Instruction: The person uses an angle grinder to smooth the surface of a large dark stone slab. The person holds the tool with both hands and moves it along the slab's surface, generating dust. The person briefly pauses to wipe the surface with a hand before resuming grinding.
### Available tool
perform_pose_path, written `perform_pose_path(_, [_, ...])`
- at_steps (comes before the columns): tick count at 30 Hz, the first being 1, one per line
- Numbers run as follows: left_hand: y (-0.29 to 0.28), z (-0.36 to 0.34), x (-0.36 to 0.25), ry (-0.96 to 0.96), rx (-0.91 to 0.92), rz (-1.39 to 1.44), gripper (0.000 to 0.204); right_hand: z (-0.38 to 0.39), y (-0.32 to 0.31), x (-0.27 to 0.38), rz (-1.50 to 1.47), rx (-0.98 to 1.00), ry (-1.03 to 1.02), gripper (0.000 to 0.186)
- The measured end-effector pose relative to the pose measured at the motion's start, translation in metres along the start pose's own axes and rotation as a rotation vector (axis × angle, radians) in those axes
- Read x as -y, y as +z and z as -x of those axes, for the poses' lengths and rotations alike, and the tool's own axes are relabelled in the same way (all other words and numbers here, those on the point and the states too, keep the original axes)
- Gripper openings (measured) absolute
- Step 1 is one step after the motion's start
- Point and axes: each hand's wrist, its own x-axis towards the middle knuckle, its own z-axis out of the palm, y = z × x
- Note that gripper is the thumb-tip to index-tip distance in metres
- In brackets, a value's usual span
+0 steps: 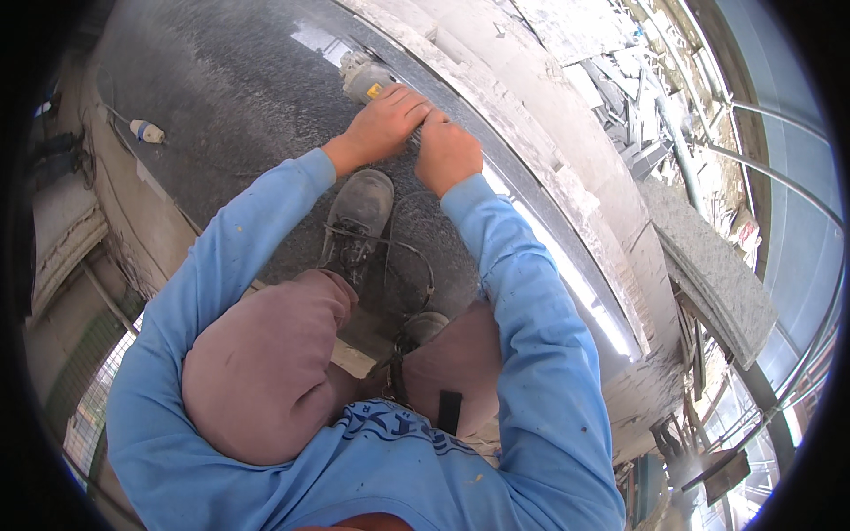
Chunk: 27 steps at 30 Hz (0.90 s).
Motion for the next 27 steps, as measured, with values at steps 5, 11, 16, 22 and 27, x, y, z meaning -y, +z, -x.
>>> perform_pose_path(5, [-0.004, 0.003, 0.008, 0.0, 0.037, -0.021, 0.035, -0.007, 0.005, 0.004, -0.02, -0.023, -0.008, 0.041])
perform_pose_path(11, [-0.009, 0.001, 0.01, 0.001, 0.05, -0.04, 0.04, -0.014, 0.009, 0.003, -0.044, -0.048, -0.026, 0.037])
perform_pose_path(16, [-0.009, 0.001, 0.006, 0.002, 0.042, -0.017, 0.041, -0.008, 0.006, 0.003, -0.04, -0.061, -0.047, 0.038])
perform_pose_path(22, [0.0, -0.003, -0.018, 0.014, -0.01, 0.002, 0.034, 0.015, 0.0, -0.008, -0.022, -0.024, -0.004, 0.042])
perform_pose_path(27, [0.003, -0.003, -0.026, 0.012, -0.023, 0.017, 0.031, 0.023, -0.005, -0.009, 0.012, 0.004, 0.031, 0.042])
